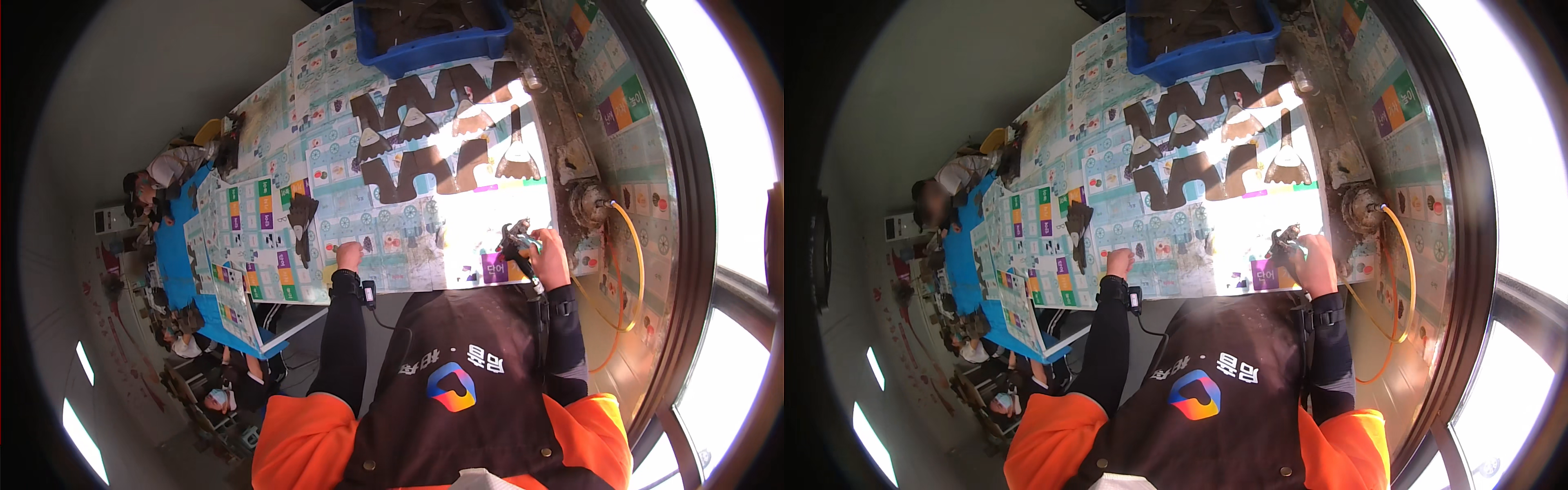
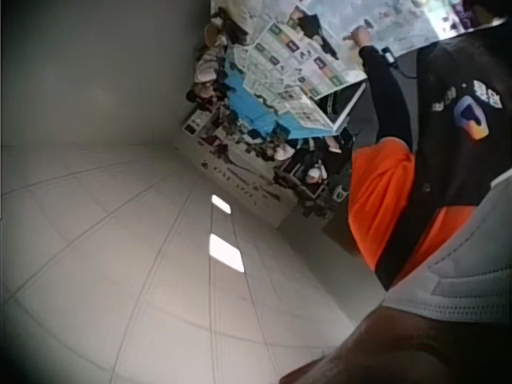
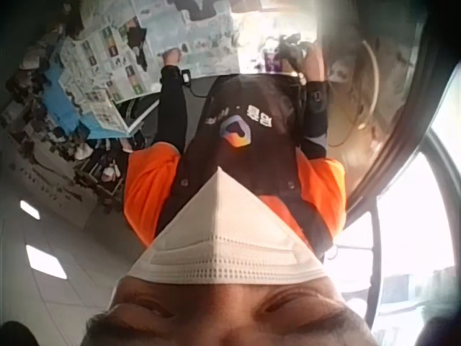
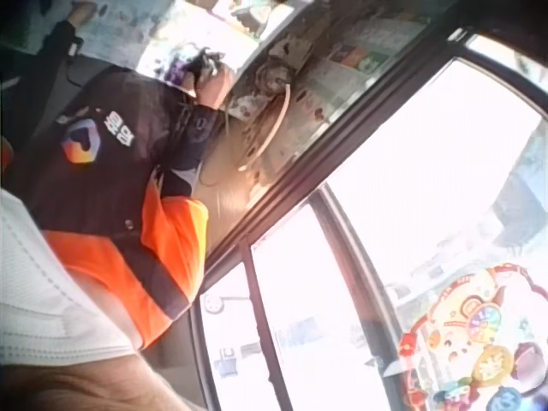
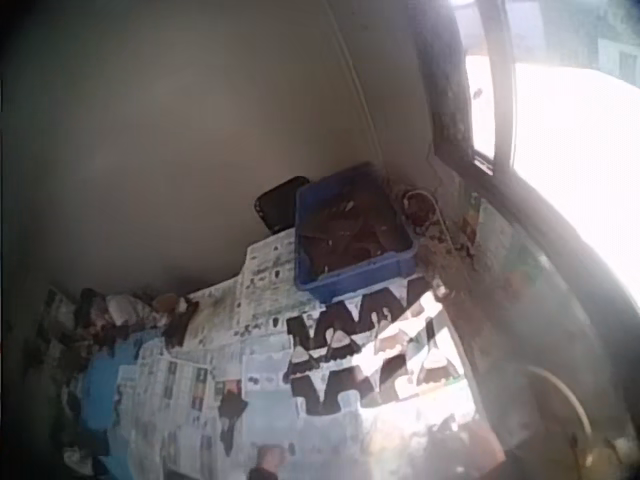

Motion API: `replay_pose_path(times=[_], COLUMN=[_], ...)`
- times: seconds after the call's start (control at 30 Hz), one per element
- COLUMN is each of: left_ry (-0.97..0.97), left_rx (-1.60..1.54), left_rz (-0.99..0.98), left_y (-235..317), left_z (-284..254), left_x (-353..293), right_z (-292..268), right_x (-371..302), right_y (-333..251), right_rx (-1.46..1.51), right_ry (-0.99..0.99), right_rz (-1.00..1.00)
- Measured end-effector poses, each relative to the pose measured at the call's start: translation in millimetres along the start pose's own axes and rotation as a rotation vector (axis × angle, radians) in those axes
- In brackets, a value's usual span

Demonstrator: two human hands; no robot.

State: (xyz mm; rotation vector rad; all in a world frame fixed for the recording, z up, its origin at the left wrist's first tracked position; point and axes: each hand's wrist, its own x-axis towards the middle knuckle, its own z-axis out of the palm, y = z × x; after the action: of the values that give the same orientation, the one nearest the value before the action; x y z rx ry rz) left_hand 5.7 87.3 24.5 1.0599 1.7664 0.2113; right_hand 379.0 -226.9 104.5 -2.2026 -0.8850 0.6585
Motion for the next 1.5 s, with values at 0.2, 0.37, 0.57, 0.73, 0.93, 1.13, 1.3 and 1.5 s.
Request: replay_pose_path(times=[0.2,0.37,0.57,0.73,0.93,1.13,1.3,1.5], left_ry=[-0.08,-0.022,-0.393,-0.424,-0.77,-0.862,-0.884,-0.827], left_rx=[-0.143,0.026,-0.039,-0.291,-0.454,-0.363,-0.474,-0.608], left_rz=[0.104,0.314,0.197,0.129,0.13,0.209,0.204,0.251], left_y=[-5,-11,25,63,68,68,65,50], left_z=[18,51,68,61,83,65,47,63], left_x=[39,114,137,96,86,90,90,55], right_z=[-7,1,22,29,18,30,39,24], right_x=[-23,-60,-112,-147,-181,-190,-198,-200], right_y=[-12,-18,-31,-59,-59,-75,-73,-57], right_rx=[-0.027,-0.229,-0.32,-0.24,-0.267,-0.285,-0.286,-0.29], right_ry=[0.076,0.192,0.266,0.289,0.302,0.339,0.306,0.268], right_rz=[0.038,-0.015,0.302,0.364,0.44,0.371,0.345,0.273])
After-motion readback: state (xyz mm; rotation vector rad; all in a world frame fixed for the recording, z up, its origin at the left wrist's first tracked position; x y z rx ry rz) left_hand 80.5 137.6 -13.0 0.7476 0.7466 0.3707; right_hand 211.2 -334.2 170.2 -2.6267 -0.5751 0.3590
